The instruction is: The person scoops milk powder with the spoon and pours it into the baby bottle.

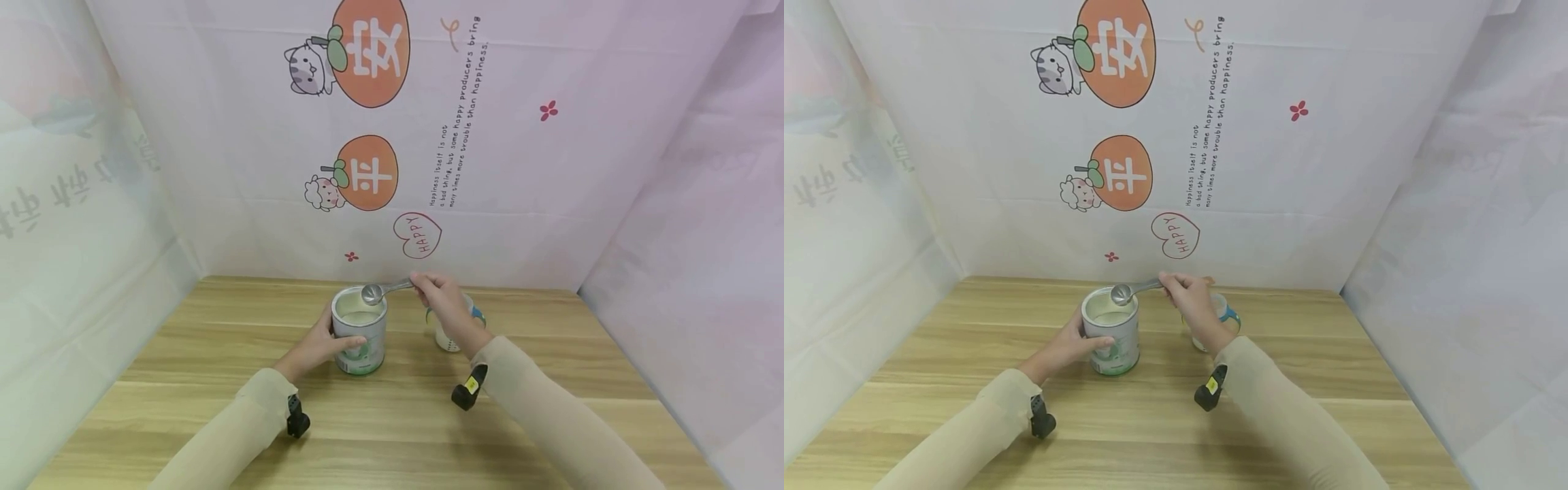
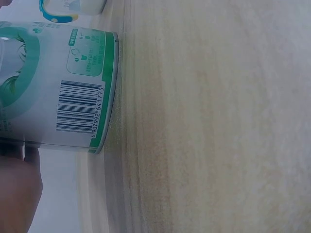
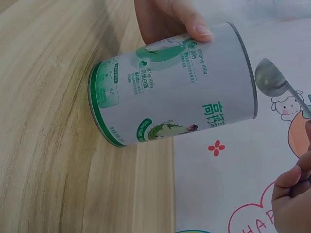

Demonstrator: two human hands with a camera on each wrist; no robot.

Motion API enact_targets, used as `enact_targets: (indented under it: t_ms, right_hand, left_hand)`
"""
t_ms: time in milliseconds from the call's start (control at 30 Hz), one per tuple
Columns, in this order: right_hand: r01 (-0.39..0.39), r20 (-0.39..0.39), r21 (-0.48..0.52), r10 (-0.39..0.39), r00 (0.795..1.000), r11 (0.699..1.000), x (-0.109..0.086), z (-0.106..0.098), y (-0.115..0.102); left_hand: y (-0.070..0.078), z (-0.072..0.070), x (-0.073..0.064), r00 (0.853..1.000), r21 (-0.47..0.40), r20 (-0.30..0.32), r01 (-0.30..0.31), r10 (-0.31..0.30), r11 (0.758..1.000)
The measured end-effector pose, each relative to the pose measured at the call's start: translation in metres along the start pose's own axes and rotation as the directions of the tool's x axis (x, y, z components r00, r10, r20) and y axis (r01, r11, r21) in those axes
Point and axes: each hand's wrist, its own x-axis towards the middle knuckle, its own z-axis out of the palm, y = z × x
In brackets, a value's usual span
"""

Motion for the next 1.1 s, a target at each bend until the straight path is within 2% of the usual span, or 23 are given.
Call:
enact_targets:
  t_ms: [333,533,733,800,867,1000,1100]
  right_hand:
    - [0.056,0.012,-0.08,-0.055,0.998,0.995,0.0,0.005,-0.001]
    - [0.164,0.041,-0.24,-0.159,0.986,0.957,0.002,0.008,0.001]
    - [0.196,0.053,-0.304,-0.189,0.981,0.932,0.004,0.011,0.0]
    - [0.244,0.081,-0.347,-0.23,0.97,0.905,0.005,0.012,-0.001]
    - [0.313,0.119,-0.392,-0.29,0.95,0.865,0.006,0.013,-0.001]
    - [0.462,0.218,-0.448,-0.408,0.887,0.765,0.008,0.016,0.0]
    - [0.542,0.278,-0.481,-0.467,0.84,0.689,0.009,0.019,0.001]
  left_hand:
    - [0.002,0.0,-0.001,1.0,0.006,0.006,-0.006,0.006,1.0]
    - [0.0,0.0,0.0,1.0,0.011,-0.002,0.001,-0.001,1.0]
    - [0.001,0.0,0.0,1.0,0.011,-0.01,0.014,-0.014,1.0]
    - [0.001,0.0,0.0,1.0,0.009,-0.011,0.014,-0.014,1.0]
    - [0.001,0.001,0.0,1.0,0.008,-0.01,0.013,-0.013,1.0]
    - [0.001,0.001,0.0,1.0,0.011,-0.011,0.014,-0.014,1.0]
    - [0.0,0.001,0.0,1.0,0.015,-0.019,0.015,-0.014,1.0]
